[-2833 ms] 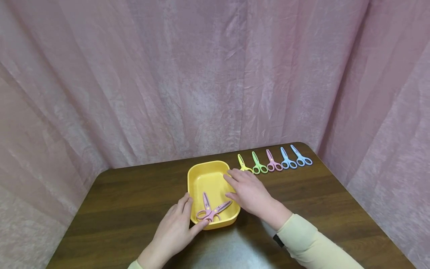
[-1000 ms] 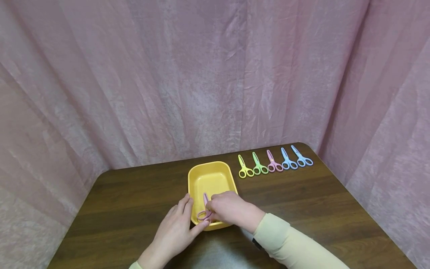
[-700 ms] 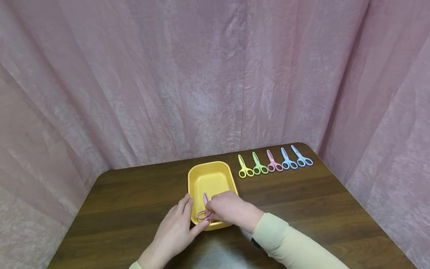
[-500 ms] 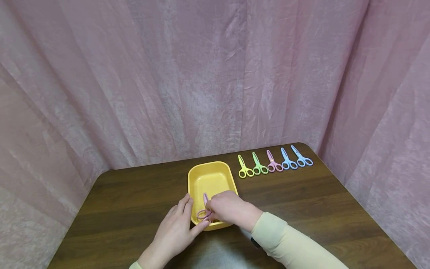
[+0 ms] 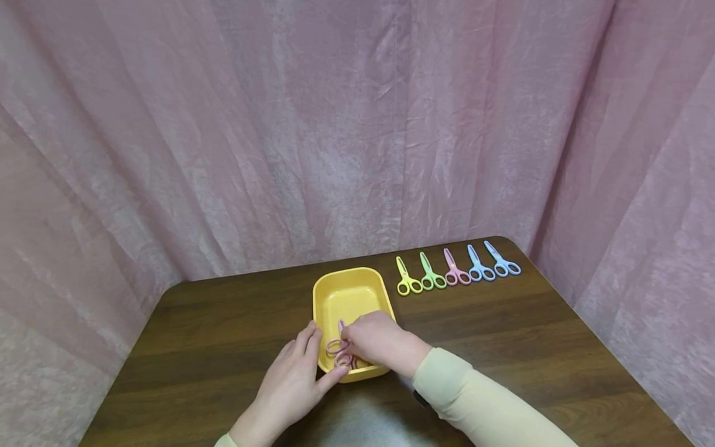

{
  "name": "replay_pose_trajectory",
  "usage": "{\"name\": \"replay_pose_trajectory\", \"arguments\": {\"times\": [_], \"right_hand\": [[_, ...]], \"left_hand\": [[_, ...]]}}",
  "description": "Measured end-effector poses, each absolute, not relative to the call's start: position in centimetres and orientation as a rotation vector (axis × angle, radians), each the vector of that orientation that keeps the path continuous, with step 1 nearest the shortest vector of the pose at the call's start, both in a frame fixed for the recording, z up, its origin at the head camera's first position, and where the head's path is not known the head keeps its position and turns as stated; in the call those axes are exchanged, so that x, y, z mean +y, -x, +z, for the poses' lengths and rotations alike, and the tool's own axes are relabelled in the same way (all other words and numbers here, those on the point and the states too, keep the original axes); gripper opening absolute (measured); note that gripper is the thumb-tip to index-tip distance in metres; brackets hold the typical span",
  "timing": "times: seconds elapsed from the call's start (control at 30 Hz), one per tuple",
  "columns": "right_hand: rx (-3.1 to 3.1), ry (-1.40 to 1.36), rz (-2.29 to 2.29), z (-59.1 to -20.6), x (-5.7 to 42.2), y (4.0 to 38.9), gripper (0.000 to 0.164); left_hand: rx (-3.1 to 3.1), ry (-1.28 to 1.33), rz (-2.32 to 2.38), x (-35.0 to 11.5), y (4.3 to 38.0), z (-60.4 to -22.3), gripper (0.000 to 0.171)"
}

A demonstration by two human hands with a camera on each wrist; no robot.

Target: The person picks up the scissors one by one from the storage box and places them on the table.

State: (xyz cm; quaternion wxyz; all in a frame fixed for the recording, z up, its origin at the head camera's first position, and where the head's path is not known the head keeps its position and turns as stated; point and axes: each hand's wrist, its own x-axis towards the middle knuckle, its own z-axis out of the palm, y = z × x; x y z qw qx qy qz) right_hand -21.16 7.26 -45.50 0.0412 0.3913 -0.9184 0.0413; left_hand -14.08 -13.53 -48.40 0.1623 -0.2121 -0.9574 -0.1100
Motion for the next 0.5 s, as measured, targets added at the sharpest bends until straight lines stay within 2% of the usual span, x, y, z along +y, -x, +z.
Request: {"name": "replay_pose_trajectory", "arguments": {"times": [0.5], "right_hand": [[-2.793, -1.046, 0.078, -46.2, 7.3, 22.5, 0.005]], "left_hand": [[-2.708, 0.607, -0.329, -13.5, 14.0, -48.4, 0.089]]}}
